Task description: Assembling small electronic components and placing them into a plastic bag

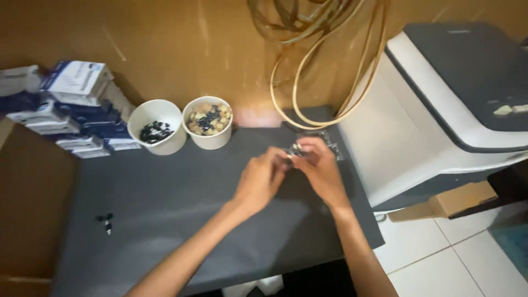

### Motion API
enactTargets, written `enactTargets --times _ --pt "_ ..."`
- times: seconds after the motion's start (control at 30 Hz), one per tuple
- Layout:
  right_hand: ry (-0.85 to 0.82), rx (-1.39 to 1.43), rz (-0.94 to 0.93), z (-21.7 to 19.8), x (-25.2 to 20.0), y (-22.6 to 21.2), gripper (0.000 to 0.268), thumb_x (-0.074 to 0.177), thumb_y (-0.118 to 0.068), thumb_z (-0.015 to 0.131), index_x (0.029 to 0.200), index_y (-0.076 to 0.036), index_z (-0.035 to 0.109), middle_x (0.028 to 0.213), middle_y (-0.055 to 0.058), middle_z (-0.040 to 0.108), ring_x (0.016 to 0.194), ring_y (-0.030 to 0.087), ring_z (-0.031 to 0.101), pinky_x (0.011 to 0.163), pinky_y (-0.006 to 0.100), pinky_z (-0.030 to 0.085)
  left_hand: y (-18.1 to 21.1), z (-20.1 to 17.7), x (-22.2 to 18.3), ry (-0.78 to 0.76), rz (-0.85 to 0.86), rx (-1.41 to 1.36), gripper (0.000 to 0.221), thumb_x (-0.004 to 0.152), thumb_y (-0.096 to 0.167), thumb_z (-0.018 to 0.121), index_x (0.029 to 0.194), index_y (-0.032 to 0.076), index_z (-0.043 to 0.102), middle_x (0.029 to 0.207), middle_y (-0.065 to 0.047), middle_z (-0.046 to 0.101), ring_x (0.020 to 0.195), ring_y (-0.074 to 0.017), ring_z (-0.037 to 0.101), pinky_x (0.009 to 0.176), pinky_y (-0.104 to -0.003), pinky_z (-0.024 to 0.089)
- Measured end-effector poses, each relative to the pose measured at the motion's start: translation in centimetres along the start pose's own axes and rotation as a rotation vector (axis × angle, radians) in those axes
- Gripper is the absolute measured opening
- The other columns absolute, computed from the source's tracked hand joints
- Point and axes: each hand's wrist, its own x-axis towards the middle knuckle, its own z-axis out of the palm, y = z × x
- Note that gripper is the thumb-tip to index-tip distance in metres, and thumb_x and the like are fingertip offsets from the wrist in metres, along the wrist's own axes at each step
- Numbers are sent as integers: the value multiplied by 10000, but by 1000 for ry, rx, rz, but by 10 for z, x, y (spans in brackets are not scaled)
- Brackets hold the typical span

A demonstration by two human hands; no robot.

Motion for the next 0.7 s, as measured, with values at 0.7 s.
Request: enactTargets --times 0.7 --pt "391 -649 -88 -86 -41 43 353 835 -142 823 1162 -117 692 1034 96 660 911 268 680 808 368 537 7 96 31 -41 355 347 322 924 362 636 1180 170 673 840 -43 729 883 -212 639 918 -408 340"
